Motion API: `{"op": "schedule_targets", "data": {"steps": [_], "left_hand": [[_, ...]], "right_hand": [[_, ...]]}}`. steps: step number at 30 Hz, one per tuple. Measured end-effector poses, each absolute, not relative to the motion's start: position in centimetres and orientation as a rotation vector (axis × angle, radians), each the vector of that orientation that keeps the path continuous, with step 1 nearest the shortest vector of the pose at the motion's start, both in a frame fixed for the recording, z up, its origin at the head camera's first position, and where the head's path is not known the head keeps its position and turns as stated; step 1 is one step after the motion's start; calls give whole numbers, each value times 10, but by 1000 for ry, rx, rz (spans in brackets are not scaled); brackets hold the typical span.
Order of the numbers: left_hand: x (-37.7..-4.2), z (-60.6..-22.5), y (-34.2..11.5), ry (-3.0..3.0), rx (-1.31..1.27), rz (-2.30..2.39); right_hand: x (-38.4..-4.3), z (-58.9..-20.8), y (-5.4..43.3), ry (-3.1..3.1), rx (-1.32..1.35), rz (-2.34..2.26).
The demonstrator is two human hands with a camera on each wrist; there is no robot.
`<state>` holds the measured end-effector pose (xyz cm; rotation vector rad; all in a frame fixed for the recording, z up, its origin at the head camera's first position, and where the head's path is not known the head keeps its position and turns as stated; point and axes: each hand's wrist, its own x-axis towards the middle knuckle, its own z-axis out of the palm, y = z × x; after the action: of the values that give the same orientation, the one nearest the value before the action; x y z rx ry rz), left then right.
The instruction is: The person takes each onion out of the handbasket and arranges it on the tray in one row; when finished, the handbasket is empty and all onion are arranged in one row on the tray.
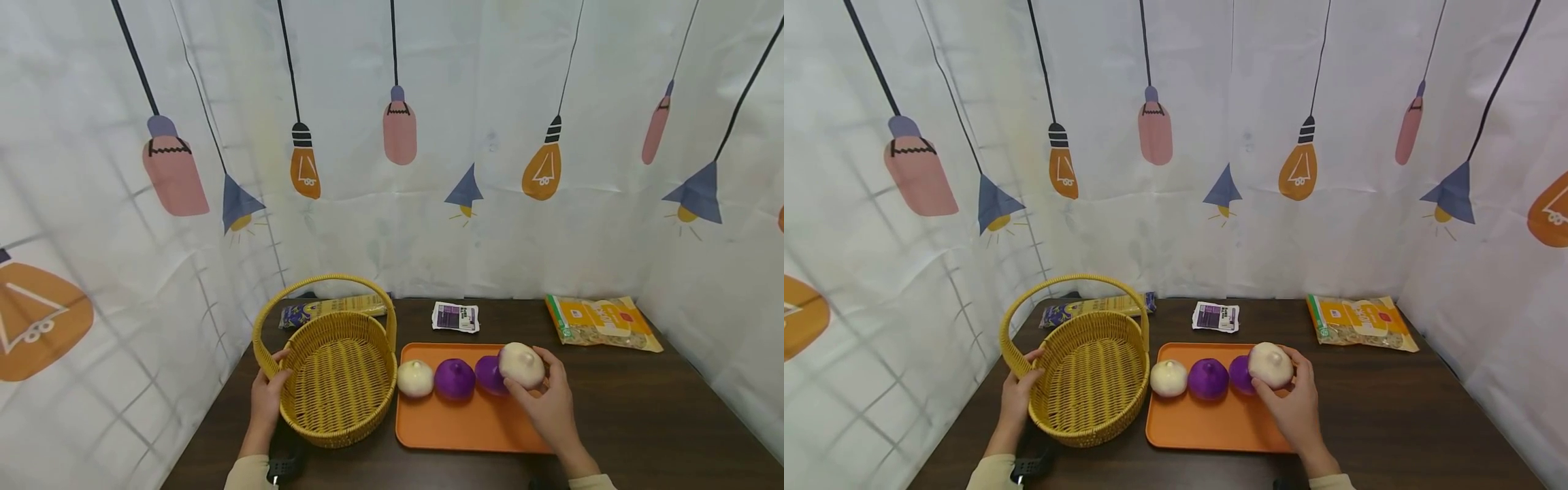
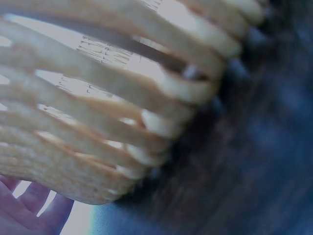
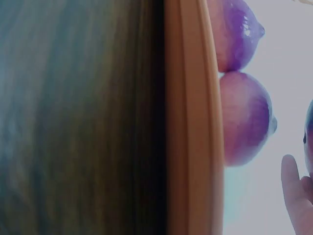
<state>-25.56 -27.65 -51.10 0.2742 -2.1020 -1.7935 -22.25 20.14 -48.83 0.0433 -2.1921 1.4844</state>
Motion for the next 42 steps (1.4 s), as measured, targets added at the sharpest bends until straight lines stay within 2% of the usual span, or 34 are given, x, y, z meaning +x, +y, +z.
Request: {"op": "schedule_targets", "data": {"steps": [10,21,42], "left_hand": [[-256,-511,-277,-2120,276,-1766],[-256,-511,-278,-2138,278,-1750],[-258,-513,-278,-2120,281,-1750]], "right_hand": [[-228,-493,226,-2228,-80,1334],[-231,-493,254,-2344,-233,1387],[-241,-512,262,-2567,-280,1502]]}}
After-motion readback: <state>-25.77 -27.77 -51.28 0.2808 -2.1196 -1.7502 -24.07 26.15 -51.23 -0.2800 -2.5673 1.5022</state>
